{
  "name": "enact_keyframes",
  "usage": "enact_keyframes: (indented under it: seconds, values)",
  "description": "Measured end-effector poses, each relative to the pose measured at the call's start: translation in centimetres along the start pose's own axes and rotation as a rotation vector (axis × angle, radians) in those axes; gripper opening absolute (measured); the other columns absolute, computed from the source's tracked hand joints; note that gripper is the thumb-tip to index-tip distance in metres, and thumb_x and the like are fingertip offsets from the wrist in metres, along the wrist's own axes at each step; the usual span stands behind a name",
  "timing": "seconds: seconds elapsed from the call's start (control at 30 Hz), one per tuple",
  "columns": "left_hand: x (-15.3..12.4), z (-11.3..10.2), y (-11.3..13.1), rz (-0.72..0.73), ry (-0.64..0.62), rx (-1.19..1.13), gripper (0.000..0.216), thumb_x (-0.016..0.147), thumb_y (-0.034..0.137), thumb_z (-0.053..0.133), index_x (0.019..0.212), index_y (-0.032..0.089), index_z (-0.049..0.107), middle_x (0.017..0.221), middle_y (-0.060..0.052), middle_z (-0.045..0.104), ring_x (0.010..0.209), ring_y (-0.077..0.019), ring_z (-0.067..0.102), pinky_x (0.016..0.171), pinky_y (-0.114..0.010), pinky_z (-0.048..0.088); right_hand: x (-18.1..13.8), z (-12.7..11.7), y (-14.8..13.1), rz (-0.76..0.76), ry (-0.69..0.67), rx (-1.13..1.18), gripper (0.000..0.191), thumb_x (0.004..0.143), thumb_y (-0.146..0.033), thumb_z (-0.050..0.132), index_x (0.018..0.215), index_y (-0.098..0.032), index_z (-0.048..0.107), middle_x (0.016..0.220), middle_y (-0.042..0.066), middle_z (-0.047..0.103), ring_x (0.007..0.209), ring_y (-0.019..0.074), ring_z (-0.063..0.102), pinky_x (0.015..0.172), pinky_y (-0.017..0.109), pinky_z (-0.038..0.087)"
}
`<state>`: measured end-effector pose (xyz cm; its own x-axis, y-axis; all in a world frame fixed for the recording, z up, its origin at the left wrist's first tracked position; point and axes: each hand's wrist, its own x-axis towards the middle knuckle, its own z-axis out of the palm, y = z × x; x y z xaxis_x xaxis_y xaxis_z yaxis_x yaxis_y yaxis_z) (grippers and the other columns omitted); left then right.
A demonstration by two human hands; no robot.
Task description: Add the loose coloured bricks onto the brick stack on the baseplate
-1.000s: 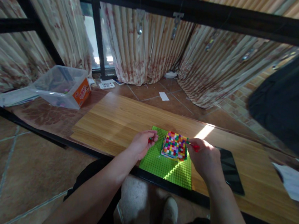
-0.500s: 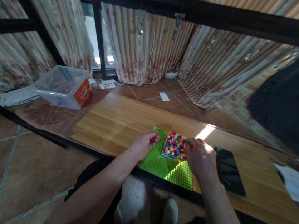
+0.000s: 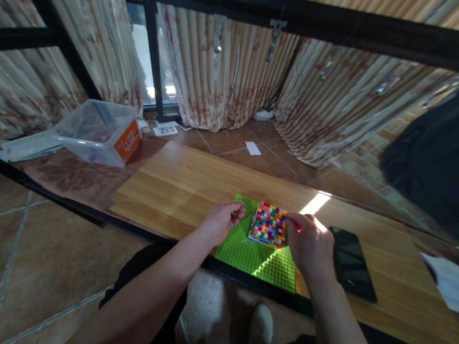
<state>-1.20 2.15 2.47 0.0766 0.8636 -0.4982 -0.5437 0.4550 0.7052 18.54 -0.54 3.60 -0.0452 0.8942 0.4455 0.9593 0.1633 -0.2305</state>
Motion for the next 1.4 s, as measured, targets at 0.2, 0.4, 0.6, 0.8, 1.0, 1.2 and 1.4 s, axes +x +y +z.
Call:
enact_keyframes:
  seconds: [0.2,0.4,0.6,0.8,1.0,1.2,1.4]
  values:
    - [0.0,0.0,0.0,0.006,-0.002,-0.003,0.013,0.083,0.007,0.053,0.078,0.01,0.065,0.067,-0.003,0.061,0.056,-0.0049,0.054,0.051,-0.015,0.038,0.1,0.4,0.0,0.063,0.013,0.037,0.028,0.087,-0.036,0.046,0.083,-0.021,0.07,0.08,0.005,0.07,0.066,0.0175,0.06,0.061,0.029,0.039]
    - [0.0,-0.2,-0.1,0.01,-0.009,-0.015,0.011,0.082,0.008,0.055,0.078,0.01,0.065,0.068,-0.003,0.062,0.058,-0.0051,0.055,0.052,-0.015,0.039,0.5,0.3,1.2,0.172,-0.013,0.044,0.038,0.085,-0.045,0.044,0.082,-0.02,0.072,0.072,0.008,0.071,0.062,0.0195,0.061,0.061,0.031,0.041]
    - [-0.1,0.0,0.0,-0.001,0.003,-0.035,0.016,0.083,0.005,0.05,0.077,0.01,0.064,0.068,-0.003,0.062,0.057,-0.0054,0.056,0.052,-0.015,0.04,1.0,-0.1,1.4,0.355,-0.046,0.257,0.037,0.082,-0.047,0.051,0.085,-0.018,0.073,0.071,0.01,0.071,0.066,0.0208,0.064,0.061,0.031,0.044]
    - [-0.5,0.3,0.1,-0.027,0.002,-0.078,0.022,0.08,-0.001,0.046,0.076,0.01,0.064,0.07,-0.005,0.064,0.064,-0.0082,0.061,0.062,-0.018,0.049,1.0,1.3,1.4,0.496,-0.103,0.634,0.044,0.073,-0.051,0.065,0.092,-0.012,0.071,0.084,0.015,0.073,0.071,0.0223,0.067,0.057,0.029,0.048]
    - [-0.6,0.3,0.0,-0.049,-0.054,-0.111,0.025,0.077,-0.004,0.042,0.079,0.009,0.064,0.073,-0.008,0.065,0.071,-0.0103,0.064,0.072,-0.02,0.054,0.9,1.9,1.3,0.537,-0.074,0.687,0.041,0.071,-0.049,0.066,0.088,-0.013,0.071,0.08,0.013,0.073,0.068,0.022,0.067,0.054,0.029,0.05]
    - [-0.8,0.3,0.0,-0.04,-0.103,-0.123,0.028,0.075,-0.006,0.042,0.084,0.007,0.065,0.078,-0.01,0.067,0.075,-0.0113,0.066,0.077,-0.02,0.055,0.6,2.3,1.0,0.496,-0.039,0.653,0.038,0.073,-0.05,0.064,0.085,-0.014,0.07,0.08,0.012,0.072,0.066,0.0215,0.066,0.053,0.03,0.049]
    - [-1.1,0.2,0.1,-0.049,-0.132,-0.076,0.025,0.08,-0.003,0.044,0.087,0.008,0.065,0.076,-0.01,0.07,0.073,-0.0124,0.068,0.076,-0.023,0.056,0.4,1.8,0.4,0.432,0.044,0.468,0.041,0.084,-0.049,0.053,0.094,-0.014,0.07,0.085,0.014,0.07,0.064,0.0196,0.064,0.055,0.031,0.048]
